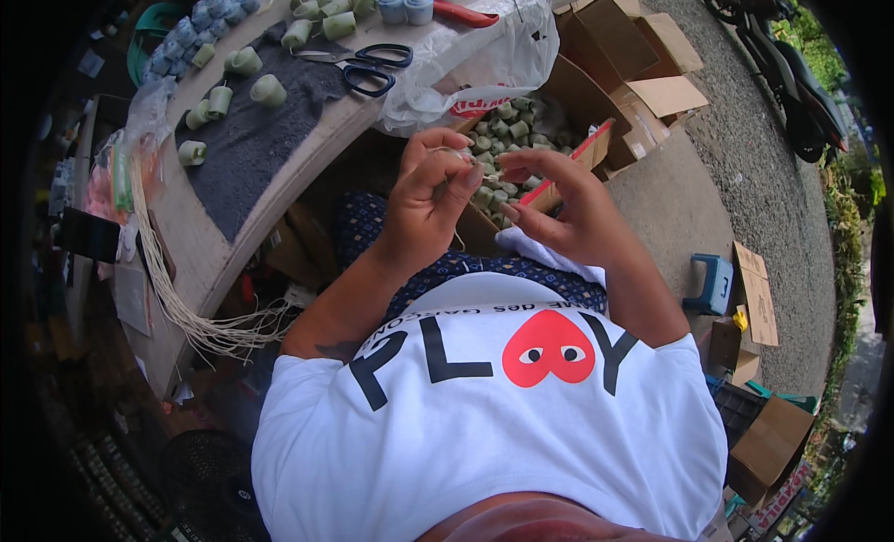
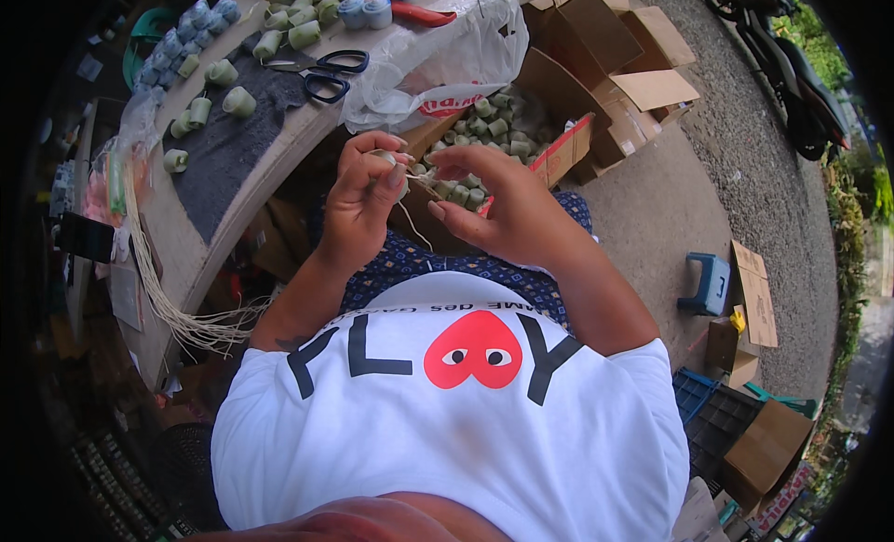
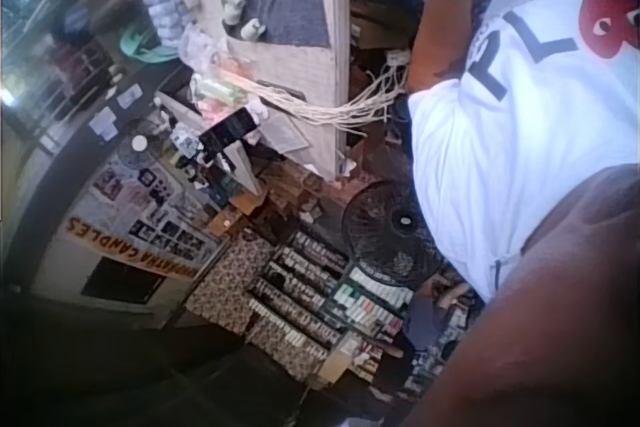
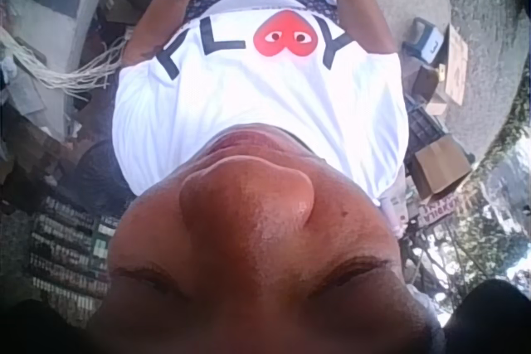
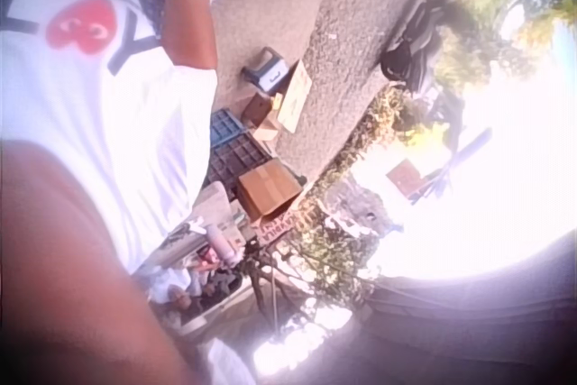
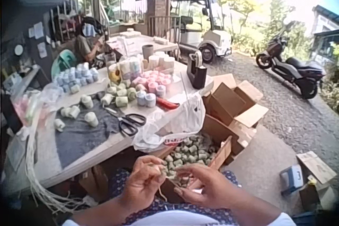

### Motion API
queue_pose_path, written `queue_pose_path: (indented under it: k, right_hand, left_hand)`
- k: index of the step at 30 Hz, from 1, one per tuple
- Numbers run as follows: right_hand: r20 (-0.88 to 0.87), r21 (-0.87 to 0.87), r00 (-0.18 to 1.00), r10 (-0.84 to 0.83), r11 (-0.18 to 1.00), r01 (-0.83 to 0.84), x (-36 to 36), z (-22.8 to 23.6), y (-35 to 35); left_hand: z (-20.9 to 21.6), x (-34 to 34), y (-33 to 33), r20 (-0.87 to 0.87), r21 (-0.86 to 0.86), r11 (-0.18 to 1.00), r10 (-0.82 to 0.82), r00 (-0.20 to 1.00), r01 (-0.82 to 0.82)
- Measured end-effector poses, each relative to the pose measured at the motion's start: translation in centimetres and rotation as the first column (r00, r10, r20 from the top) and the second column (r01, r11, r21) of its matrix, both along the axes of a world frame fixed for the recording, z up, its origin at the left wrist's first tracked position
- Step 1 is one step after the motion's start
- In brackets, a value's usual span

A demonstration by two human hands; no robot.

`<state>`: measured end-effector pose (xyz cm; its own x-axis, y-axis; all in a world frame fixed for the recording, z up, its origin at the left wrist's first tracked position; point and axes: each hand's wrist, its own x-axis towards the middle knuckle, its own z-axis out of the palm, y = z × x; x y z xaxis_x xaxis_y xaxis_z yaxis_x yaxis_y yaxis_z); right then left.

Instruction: The person inserts wicks into small cylindrical green candles and ties the wicks with string. They use scissors to trim the wicks and place the finished candles into a cardboard box.

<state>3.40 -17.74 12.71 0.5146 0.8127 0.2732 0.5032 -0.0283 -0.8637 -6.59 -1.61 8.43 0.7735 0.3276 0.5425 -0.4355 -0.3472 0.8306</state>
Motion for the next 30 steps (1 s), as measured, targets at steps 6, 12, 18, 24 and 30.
queue_pose_path:
  k: [6,12,18,24,30]
  right_hand:
    - [0.214,0.071,0.977,0.001,0.997,-0.016,-0.1,-0.3,1.0]
    - [0.374,0.099,0.926,-0.055,0.995,0.019,-0.4,-0.9,1.4]
    - [0.433,0.110,0.897,-0.092,0.993,0.048,-0.6,-0.9,1.2]
    - [0.343,0.079,0.935,-0.090,0.995,0.067,-0.6,-0.2,0.9]
    - [0.263,0.060,0.964,-0.026,0.998,0.010,-0.2,0.3,0.4]
  left_hand:
    - [-0.2,0.0,-0.2,-0.006,-0.052,0.997,-0.050,0.999,0.050]
    - [-0.4,0.0,-0.3,-0.013,-0.014,0.999,-0.047,0.999,0.047]
    - [-0.8,-0.3,0.3,-0.009,0.075,0.996,-0.056,0.998,0.056]
    - [-0.6,-0.2,0.3,-0.011,0.057,0.996,-0.062,0.998,0.063]
    - [-0.5,-0.2,-0.1,-0.018,-0.009,0.999,-0.050,0.999,0.049]
